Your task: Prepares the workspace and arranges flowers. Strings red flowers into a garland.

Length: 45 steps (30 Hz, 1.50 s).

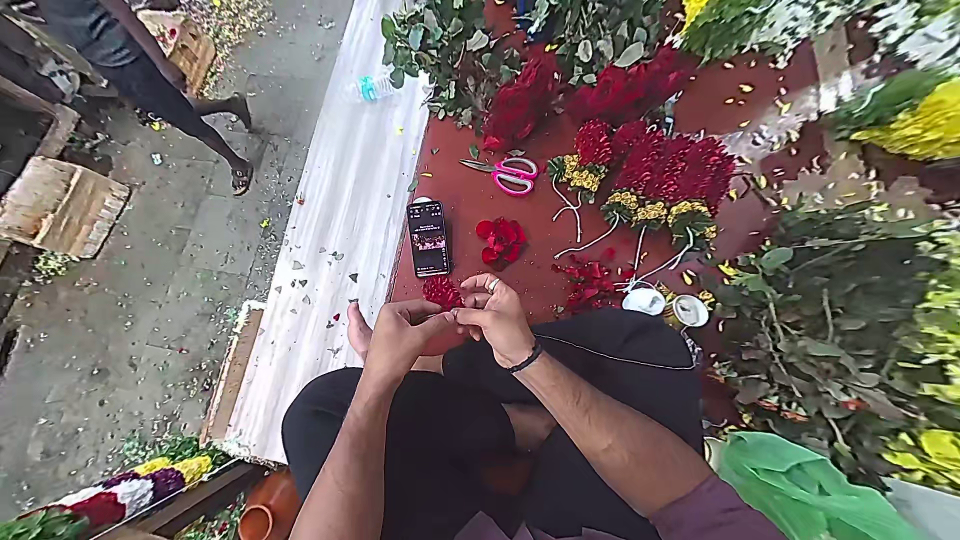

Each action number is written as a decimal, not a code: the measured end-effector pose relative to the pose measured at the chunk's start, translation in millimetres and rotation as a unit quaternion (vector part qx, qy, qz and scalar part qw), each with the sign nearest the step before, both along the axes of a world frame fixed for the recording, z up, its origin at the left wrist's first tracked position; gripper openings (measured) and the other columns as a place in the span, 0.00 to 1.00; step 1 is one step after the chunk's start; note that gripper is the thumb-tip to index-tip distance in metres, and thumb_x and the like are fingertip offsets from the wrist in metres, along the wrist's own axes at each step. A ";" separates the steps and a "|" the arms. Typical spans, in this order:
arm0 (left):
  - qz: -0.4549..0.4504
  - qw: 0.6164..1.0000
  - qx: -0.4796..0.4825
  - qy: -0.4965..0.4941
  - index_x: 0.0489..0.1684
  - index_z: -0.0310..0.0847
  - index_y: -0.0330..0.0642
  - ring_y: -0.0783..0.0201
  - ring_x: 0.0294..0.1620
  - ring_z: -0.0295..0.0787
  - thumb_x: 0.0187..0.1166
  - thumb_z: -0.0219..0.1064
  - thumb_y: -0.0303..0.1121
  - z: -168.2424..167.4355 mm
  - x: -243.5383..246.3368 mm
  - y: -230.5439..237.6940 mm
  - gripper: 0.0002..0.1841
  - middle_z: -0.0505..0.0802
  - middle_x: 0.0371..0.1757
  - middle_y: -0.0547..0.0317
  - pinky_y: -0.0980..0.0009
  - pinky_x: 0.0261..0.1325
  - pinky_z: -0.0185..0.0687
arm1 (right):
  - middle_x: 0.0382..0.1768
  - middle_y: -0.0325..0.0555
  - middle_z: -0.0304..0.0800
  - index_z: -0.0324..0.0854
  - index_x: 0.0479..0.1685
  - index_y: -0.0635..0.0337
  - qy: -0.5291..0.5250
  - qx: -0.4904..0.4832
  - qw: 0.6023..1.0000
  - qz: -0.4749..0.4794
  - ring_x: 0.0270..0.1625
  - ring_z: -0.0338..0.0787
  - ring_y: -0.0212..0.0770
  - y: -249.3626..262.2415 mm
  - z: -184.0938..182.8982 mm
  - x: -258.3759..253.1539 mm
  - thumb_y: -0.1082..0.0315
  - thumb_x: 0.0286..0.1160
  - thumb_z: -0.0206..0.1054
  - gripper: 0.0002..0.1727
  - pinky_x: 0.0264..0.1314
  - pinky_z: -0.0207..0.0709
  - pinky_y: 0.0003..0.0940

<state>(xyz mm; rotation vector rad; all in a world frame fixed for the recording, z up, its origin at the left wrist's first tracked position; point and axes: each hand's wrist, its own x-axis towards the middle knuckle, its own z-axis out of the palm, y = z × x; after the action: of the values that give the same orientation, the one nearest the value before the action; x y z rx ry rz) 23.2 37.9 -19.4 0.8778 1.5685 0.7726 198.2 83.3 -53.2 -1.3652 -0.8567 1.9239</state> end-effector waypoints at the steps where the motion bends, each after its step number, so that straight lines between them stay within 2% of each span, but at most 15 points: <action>1: -0.004 1.000 0.005 0.010 0.38 0.96 0.40 0.64 0.31 0.93 0.72 0.80 0.34 -1.0 -0.5 -0.5 0.07 0.97 0.32 0.56 0.65 0.42 0.92 | 0.26 0.51 0.85 0.75 0.62 0.65 -0.002 -0.007 1.000 0.011 0.20 0.83 0.41 -0.1 0.1 -0.1 0.84 0.56 0.77 0.30 0.18 0.78 0.31; 4: -0.004 0.999 -0.009 0.032 0.32 0.95 0.41 0.68 0.26 0.88 0.73 0.78 0.32 -1.0 -3.1 -0.7 0.05 0.95 0.27 0.59 0.69 0.34 0.85 | 0.24 0.45 0.83 0.73 0.70 0.60 -0.028 -0.015 0.996 0.089 0.19 0.77 0.35 4.8 -5.7 6.0 0.79 0.52 0.83 0.38 0.18 0.70 0.27; 6: -0.004 0.999 -0.022 0.046 0.31 0.95 0.42 0.68 0.29 0.89 0.74 0.77 0.32 -0.7 -7.1 -1.0 0.05 0.94 0.27 0.60 0.67 0.38 0.86 | 0.31 0.43 0.83 0.70 0.76 0.55 -0.083 0.051 0.983 0.159 0.28 0.82 0.38 13.8 -5.8 16.0 0.76 0.43 0.86 0.48 0.30 0.80 0.35; 8: 0.007 0.998 -0.028 0.056 0.28 0.94 0.43 0.68 0.28 0.87 0.73 0.77 0.32 -0.6 -10.1 -1.7 0.05 0.93 0.25 0.61 0.65 0.37 0.84 | 0.45 0.44 0.83 0.69 0.81 0.48 -0.170 0.154 0.952 0.200 0.44 0.85 0.44 20.7 -6.1 23.0 0.72 0.38 0.88 0.54 0.41 0.84 0.45; 11: 0.018 0.997 -0.041 0.068 0.25 0.93 0.44 0.68 0.28 0.87 0.72 0.77 0.32 1.6 -14.0 -1.4 0.06 0.92 0.24 0.61 0.64 0.38 0.83 | 0.72 0.41 0.81 0.63 0.88 0.42 -0.197 0.198 0.914 0.293 0.68 0.83 0.45 24.0 -12.0 26.0 0.62 0.48 0.86 0.55 0.67 0.83 0.52; 13: 0.027 0.995 -0.051 0.075 0.23 0.92 0.44 0.67 0.27 0.85 0.71 0.78 0.33 2.9 -17.5 -0.3 0.08 0.91 0.22 0.61 0.63 0.37 0.81 | 0.60 0.41 0.90 0.76 0.79 0.48 -0.146 0.168 0.925 0.308 0.51 0.93 0.40 23.3 -19.4 26.4 0.59 0.60 0.83 0.39 0.54 0.91 0.44; 16: 0.045 0.994 -0.060 0.080 0.21 0.90 0.43 0.66 0.26 0.85 0.71 0.78 0.32 5.3 -25.0 -0.7 0.09 0.90 0.21 0.60 0.62 0.39 0.81 | 0.34 0.39 0.93 0.94 0.40 0.56 -0.126 0.207 0.935 0.258 0.31 0.88 0.34 31.0 -21.5 32.4 0.65 0.71 0.78 0.05 0.36 0.85 0.35; 18: 0.064 0.993 -0.066 0.077 0.19 0.89 0.42 0.67 0.24 0.82 0.72 0.77 0.32 6.0 -27.5 -1.2 0.11 0.89 0.20 0.60 0.64 0.36 0.79 | 0.28 0.38 0.93 0.94 0.32 0.56 -0.103 0.229 0.931 0.264 0.28 0.87 0.32 36.9 -14.2 37.6 0.67 0.71 0.77 0.04 0.32 0.83 0.32; 23: 0.044 0.975 -0.089 0.200 0.17 0.89 0.48 0.64 0.24 0.84 0.68 0.77 0.39 4.3 -23.2 -0.3 0.11 0.89 0.19 0.64 0.53 0.36 0.80 | 0.34 0.35 0.94 0.95 0.37 0.56 0.009 0.231 0.903 0.362 0.37 0.89 0.24 27.1 8.9 34.3 0.63 0.73 0.75 0.07 0.43 0.84 0.24; 26: -0.170 0.953 -0.111 0.225 0.27 0.92 0.47 0.57 0.36 0.93 0.69 0.74 0.44 16.3 -16.6 -4.1 0.11 0.94 0.29 0.59 0.40 0.48 0.87 | 0.35 0.40 0.94 0.94 0.39 0.62 0.069 0.251 0.912 0.317 0.37 0.90 0.29 28.8 12.6 30.7 0.70 0.75 0.74 0.06 0.44 0.85 0.26; 29: -0.323 0.946 -0.005 -0.010 0.33 0.93 0.45 0.73 0.28 0.86 0.77 0.74 0.39 34.0 -12.5 -0.4 0.09 0.93 0.28 0.67 0.68 0.35 0.85 | 0.36 0.42 0.95 0.94 0.38 0.65 0.086 0.226 0.918 0.315 0.38 0.91 0.30 41.2 -1.9 35.3 0.73 0.74 0.72 0.05 0.47 0.87 0.28; 32: -0.171 0.968 0.089 -0.163 0.38 0.92 0.37 0.71 0.35 0.89 0.79 0.71 0.31 38.3 -5.4 4.5 0.06 0.94 0.34 0.60 0.70 0.43 0.87 | 0.30 0.28 0.90 0.89 0.35 0.55 0.150 0.147 0.920 0.331 0.33 0.84 0.18 30.6 -16.0 38.8 0.70 0.74 0.65 0.07 0.37 0.80 0.17; 36: 0.015 0.990 0.075 0.121 0.34 0.91 0.46 0.67 0.25 0.86 0.80 0.73 0.39 18.6 -10.3 7.4 0.08 0.91 0.25 0.64 0.64 0.31 0.83 | 0.29 0.32 0.93 0.95 0.42 0.60 0.154 0.157 0.901 0.375 0.23 0.78 0.18 19.1 -6.6 22.3 0.68 0.78 0.71 0.08 0.26 0.71 0.16; 41: -0.050 0.974 -0.035 0.219 0.31 0.93 0.52 0.72 0.31 0.93 0.75 0.75 0.42 5.5 -24.3 -4.8 0.07 0.95 0.28 0.70 0.57 0.46 0.92 | 0.36 0.39 0.97 0.95 0.42 0.64 0.133 0.196 0.911 0.338 0.36 0.90 0.22 30.3 3.4 29.1 0.74 0.78 0.69 0.08 0.42 0.84 0.21; 45: -0.177 0.967 -0.097 0.153 0.34 0.95 0.52 0.71 0.38 0.93 0.72 0.78 0.43 11.4 -27.7 -3.4 0.07 0.97 0.35 0.68 0.58 0.50 0.90 | 0.28 0.37 0.93 0.95 0.38 0.63 0.081 0.161 0.924 0.337 0.23 0.76 0.20 43.1 5.6 47.0 0.73 0.77 0.69 0.08 0.25 0.68 0.19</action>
<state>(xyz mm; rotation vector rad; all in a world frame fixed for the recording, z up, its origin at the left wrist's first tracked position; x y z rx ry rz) -4.5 34.5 -8.0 1.1297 1.6567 0.2296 245.2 126.4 -47.6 -0.7438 -1.6268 2.2038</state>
